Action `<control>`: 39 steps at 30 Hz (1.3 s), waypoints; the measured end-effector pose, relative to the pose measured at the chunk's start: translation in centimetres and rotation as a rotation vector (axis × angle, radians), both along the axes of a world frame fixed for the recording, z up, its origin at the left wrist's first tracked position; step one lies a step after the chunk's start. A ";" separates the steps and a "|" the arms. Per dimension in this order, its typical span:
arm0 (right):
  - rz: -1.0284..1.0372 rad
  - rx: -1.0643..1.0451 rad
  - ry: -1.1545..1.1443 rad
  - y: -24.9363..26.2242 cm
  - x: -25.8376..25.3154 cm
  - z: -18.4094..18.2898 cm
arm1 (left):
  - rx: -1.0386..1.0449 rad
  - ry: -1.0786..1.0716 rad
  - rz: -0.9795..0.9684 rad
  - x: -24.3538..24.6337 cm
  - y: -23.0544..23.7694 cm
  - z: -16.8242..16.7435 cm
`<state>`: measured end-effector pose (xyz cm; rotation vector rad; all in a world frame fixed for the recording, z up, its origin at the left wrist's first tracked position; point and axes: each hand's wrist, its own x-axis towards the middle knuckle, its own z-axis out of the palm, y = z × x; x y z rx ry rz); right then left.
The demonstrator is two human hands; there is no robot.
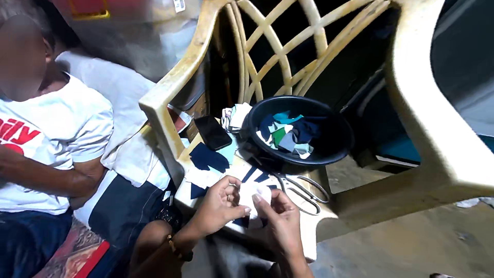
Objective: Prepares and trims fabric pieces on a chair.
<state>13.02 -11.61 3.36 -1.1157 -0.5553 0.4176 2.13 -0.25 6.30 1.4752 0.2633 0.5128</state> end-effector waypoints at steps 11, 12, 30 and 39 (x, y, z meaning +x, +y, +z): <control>0.044 0.078 -0.061 -0.6 1.3 -0.5 | 0.072 0.223 -0.001 -1.6 2.1 -0.1; 0.057 0.072 -0.102 -0.7 1.5 -0.7 | 0.049 0.168 0.012 -1.6 2.1 -0.3; 0.034 0.054 -0.676 -0.8 -0.6 0.2 | -0.169 -0.066 0.005 -1.9 1.4 -0.2; 0.155 0.071 -0.453 -0.2 -4.1 -0.3 | -0.103 0.127 -0.234 -4.6 3.5 1.6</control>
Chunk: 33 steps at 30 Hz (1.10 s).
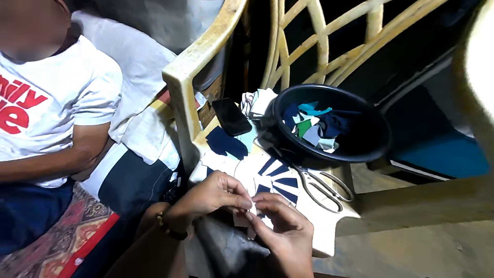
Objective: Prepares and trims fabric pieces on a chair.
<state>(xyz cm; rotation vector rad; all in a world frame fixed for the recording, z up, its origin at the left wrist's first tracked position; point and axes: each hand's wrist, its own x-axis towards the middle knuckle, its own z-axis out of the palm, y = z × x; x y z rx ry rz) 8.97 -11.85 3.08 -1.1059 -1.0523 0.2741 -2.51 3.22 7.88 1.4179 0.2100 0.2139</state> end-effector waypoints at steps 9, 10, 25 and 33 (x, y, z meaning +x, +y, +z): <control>0.190 -0.196 0.008 -0.8 1.0 0.1 | 0.247 0.007 -0.344 -2.0 2.8 -0.4; 0.226 -0.215 0.004 -1.0 1.6 0.1 | 0.263 0.021 -0.378 -2.2 3.0 -0.5; 0.554 0.048 0.268 -1.6 4.4 0.4 | 0.189 0.182 -0.490 -2.1 3.6 -0.3; 0.395 -0.037 0.233 -2.3 5.1 1.0 | 0.297 0.130 -0.356 -2.5 4.2 -0.5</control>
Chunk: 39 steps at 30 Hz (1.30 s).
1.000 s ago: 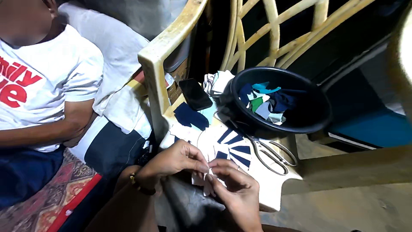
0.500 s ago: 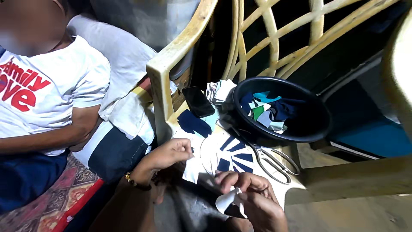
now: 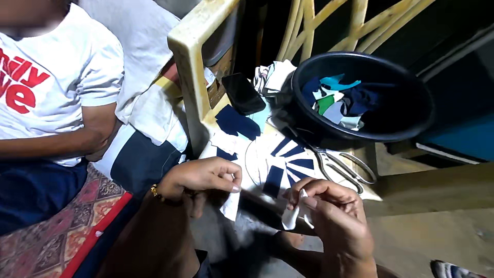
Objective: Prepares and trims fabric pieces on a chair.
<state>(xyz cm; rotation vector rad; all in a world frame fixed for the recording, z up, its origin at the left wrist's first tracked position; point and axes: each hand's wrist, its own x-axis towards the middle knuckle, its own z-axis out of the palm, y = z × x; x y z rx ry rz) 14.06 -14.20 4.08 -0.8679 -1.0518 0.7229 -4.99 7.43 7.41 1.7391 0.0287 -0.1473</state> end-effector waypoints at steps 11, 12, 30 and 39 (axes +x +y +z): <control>-0.223 -0.114 -0.292 0.4 -1.0 0.1 | 0.153 0.034 0.951 4.5 1.7 -0.1; -0.242 -0.124 -0.301 0.4 -1.2 0.2 | 0.301 0.124 0.935 4.6 1.8 0.0; -0.298 -0.111 -0.060 0.5 -0.9 -0.5 | -0.295 -0.204 0.588 4.5 -6.5 -0.8; -0.379 -0.160 0.207 1.4 -1.5 -0.3 | -0.358 -0.271 0.759 5.3 -6.5 -0.8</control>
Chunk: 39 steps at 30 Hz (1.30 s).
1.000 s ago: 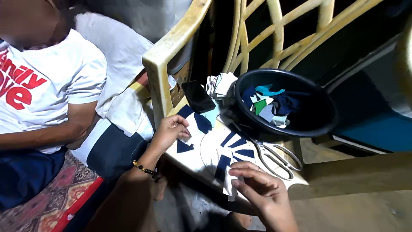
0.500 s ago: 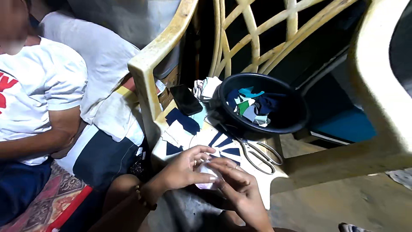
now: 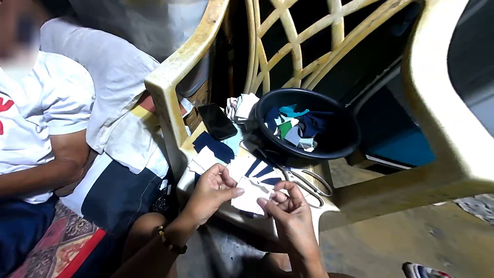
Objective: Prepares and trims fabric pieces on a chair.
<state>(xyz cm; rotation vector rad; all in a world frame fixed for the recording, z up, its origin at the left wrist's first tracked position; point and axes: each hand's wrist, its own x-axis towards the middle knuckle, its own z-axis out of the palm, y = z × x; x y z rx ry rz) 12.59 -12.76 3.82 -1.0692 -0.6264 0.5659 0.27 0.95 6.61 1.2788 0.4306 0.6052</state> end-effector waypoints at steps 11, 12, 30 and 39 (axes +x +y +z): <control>-0.067 -0.016 -0.263 -0.5 0.5 -0.5 | 0.311 -0.054 -0.051 -0.7 0.9 -0.9; -0.069 -0.022 -0.265 -0.5 0.4 -0.4 | 0.317 -0.050 -0.049 -0.8 0.9 -0.9; -0.176 -0.114 -0.612 -0.5 0.6 -1.0 | 0.684 0.041 0.107 -0.8 0.7 -1.2; 0.080 -0.154 -0.267 -0.8 0.9 -0.4 | 0.076 0.037 -0.020 -0.9 0.4 0.5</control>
